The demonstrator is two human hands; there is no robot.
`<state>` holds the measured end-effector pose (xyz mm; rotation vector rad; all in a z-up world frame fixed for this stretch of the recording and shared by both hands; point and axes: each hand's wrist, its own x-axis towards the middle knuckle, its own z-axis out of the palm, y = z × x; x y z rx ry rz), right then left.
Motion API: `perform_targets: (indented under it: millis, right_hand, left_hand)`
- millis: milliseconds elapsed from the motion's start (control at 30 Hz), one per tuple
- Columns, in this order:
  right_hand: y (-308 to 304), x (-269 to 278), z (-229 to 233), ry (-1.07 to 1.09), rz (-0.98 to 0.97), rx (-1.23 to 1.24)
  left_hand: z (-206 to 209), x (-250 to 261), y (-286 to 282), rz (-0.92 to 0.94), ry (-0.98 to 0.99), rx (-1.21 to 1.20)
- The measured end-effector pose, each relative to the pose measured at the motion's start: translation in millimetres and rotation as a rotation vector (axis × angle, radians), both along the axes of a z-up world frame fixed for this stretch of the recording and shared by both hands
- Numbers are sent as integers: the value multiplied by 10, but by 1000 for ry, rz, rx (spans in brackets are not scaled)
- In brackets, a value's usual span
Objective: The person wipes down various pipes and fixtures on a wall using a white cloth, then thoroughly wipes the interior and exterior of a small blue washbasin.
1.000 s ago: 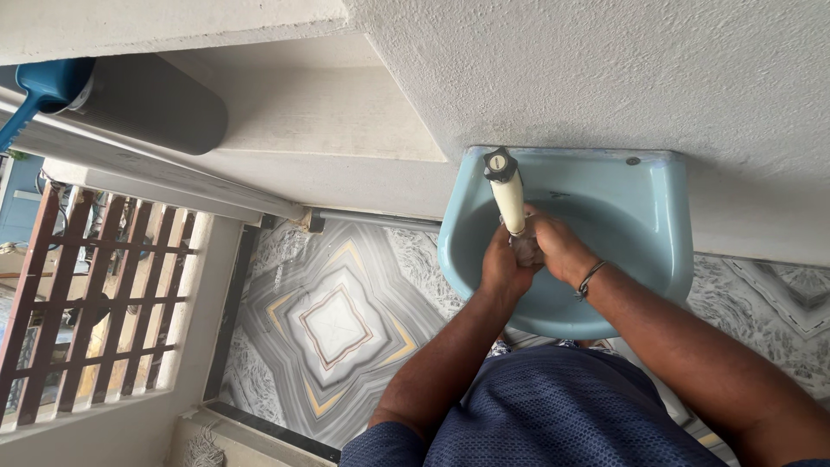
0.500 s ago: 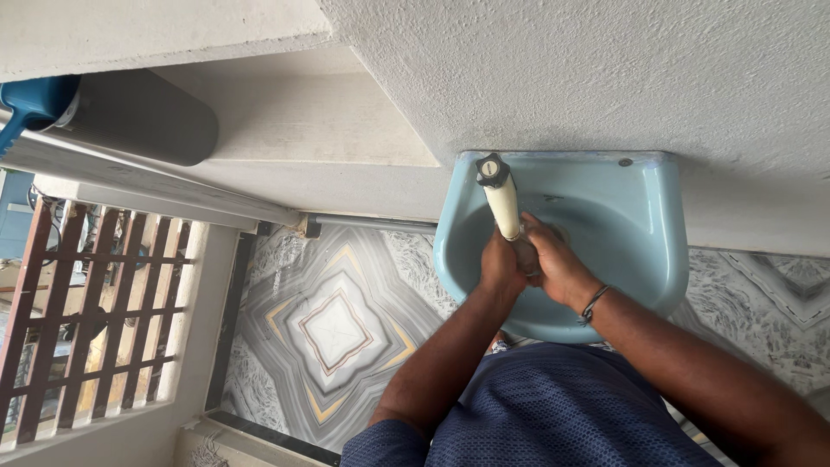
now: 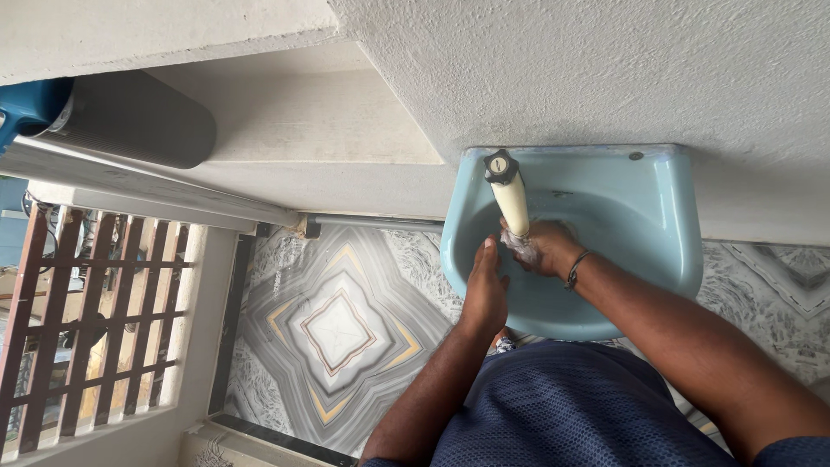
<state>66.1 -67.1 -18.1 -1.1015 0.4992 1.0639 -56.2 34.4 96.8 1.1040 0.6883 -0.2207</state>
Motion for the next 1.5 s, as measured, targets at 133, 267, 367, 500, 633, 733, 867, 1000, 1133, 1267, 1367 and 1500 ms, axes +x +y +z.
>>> perform_targets:
  millis: [133,267,367,500,633,733,867,1000,1133,1267,1367,1500]
  right_hand:
    - [65,-46,-161,-27,47,-30]
    - [-172,-172,11,-235,-116,291]
    - [-442,-228,294,-101,-151,251]
    - [-434,-422,337,-560,-55,-69]
    - [-390,-512,397,-618,-16,-19]
    - [-516,-576,535,-536,-46,-12]
    - [-554,-654,703,-435,-125,11]
    - [-495,-676,810,-364,-226,43]
    - [-382,-565,801,-254,-147,-78]
    - [-317,-417,492,-148,-106,-58]
    - [-213,-312,174,-78,-53,109]
    - [-141,-132,-99,-659,291,-101]
  left_hand:
    - [-191,22,-39,28,-20,-191]
    - [-288,199,-50,128,94,-383]
    - [-441,334,-26,126,147,-481]
    - [-889,477,-6,134,63,-605]
    - [-1380,657,-78,77,44,-460]
    - [-1548,669,-136,53,-23,-401]
    - [-1452,756,-202,55,171,-215]
    - [-1253,725,-117,141,121,-230]
    - [-779,444,1,0,-40,-476]
    - [-263,114,20,-189,-219,-406]
    - [-14,-29,-4,-76,-248,-246]
    - [240,-114,44,-17,-153,-65]
